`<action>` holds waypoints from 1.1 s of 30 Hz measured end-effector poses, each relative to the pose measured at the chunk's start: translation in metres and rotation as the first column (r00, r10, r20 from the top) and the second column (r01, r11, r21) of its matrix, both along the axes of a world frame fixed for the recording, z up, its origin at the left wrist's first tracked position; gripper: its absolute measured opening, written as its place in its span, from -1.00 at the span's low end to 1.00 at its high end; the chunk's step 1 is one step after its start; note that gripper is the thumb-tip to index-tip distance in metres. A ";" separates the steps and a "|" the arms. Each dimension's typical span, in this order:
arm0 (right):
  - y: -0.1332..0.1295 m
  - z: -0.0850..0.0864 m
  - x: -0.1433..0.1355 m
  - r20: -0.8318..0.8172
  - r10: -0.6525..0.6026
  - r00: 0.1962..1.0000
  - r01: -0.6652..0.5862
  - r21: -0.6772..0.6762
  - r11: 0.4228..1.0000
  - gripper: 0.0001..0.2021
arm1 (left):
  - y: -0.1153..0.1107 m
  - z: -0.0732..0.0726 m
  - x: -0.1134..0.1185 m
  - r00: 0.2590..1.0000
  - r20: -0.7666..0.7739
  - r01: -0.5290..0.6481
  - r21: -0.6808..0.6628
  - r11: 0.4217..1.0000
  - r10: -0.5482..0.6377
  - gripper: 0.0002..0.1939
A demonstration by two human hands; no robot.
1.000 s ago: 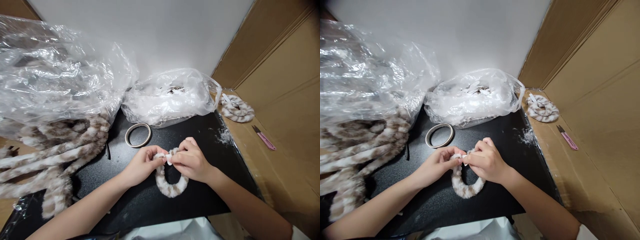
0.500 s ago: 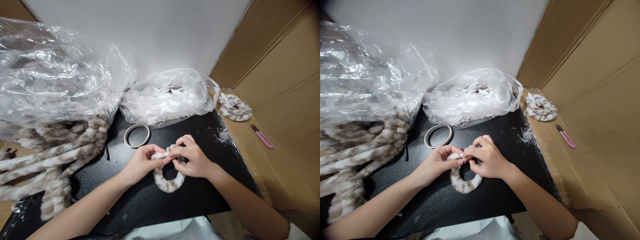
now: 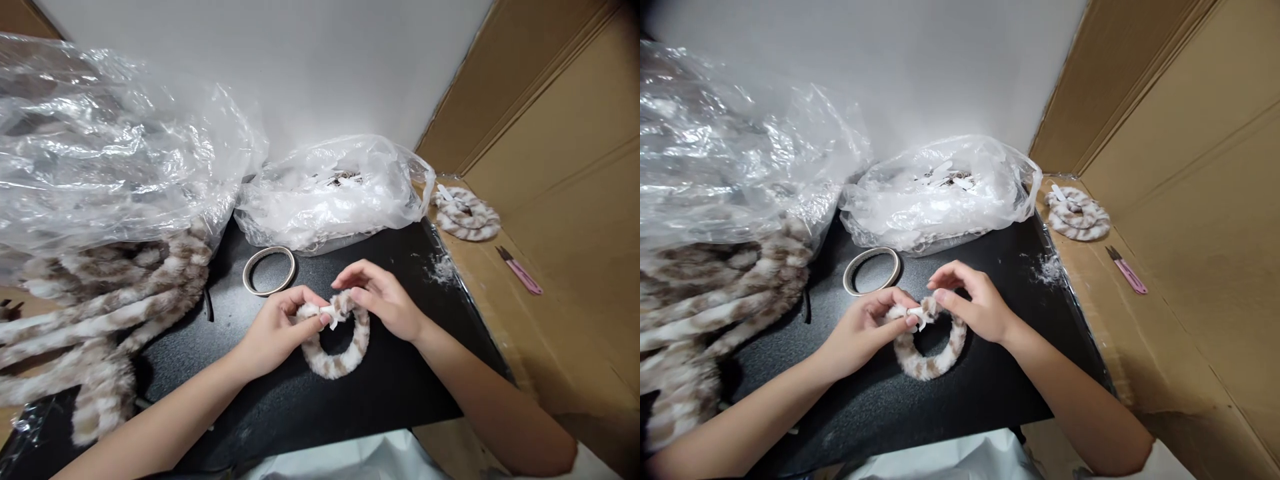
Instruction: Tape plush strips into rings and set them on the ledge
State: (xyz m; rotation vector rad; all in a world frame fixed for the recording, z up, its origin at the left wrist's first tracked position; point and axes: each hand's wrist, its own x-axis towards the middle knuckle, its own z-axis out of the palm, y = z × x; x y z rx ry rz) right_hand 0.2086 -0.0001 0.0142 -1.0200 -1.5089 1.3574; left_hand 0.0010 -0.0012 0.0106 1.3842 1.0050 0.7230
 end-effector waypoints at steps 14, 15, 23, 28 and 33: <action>0.002 -0.007 -0.009 -0.332 0.058 0.941 -0.308 -0.779 0.545 -0.67 | -0.002 -0.010 -0.008 0.925 -0.357 0.379 0.866 0.327 -0.129 -0.86; 0.002 -0.007 -0.009 -0.334 0.041 0.942 -0.299 -0.776 0.555 -0.63 | -0.002 -0.010 -0.008 0.920 -0.368 0.392 0.867 0.308 -0.137 -0.86; 0.003 -0.008 -0.011 -0.249 -0.024 0.968 -0.164 -0.705 0.690 -0.62 | -0.005 -0.007 -0.007 0.893 -0.400 0.448 0.837 0.315 -0.208 -0.71; 0.004 -0.001 -0.010 -0.187 0.132 0.973 -0.229 -0.753 0.617 -0.86 | -0.005 -0.007 -0.007 0.904 -0.406 0.425 0.889 0.168 -0.134 -0.69; 0.004 -0.004 -0.006 -0.258 0.239 0.936 -0.349 -0.757 0.552 -0.75 | -0.005 -0.004 -0.007 0.901 -0.421 0.430 0.899 0.081 -0.105 -0.71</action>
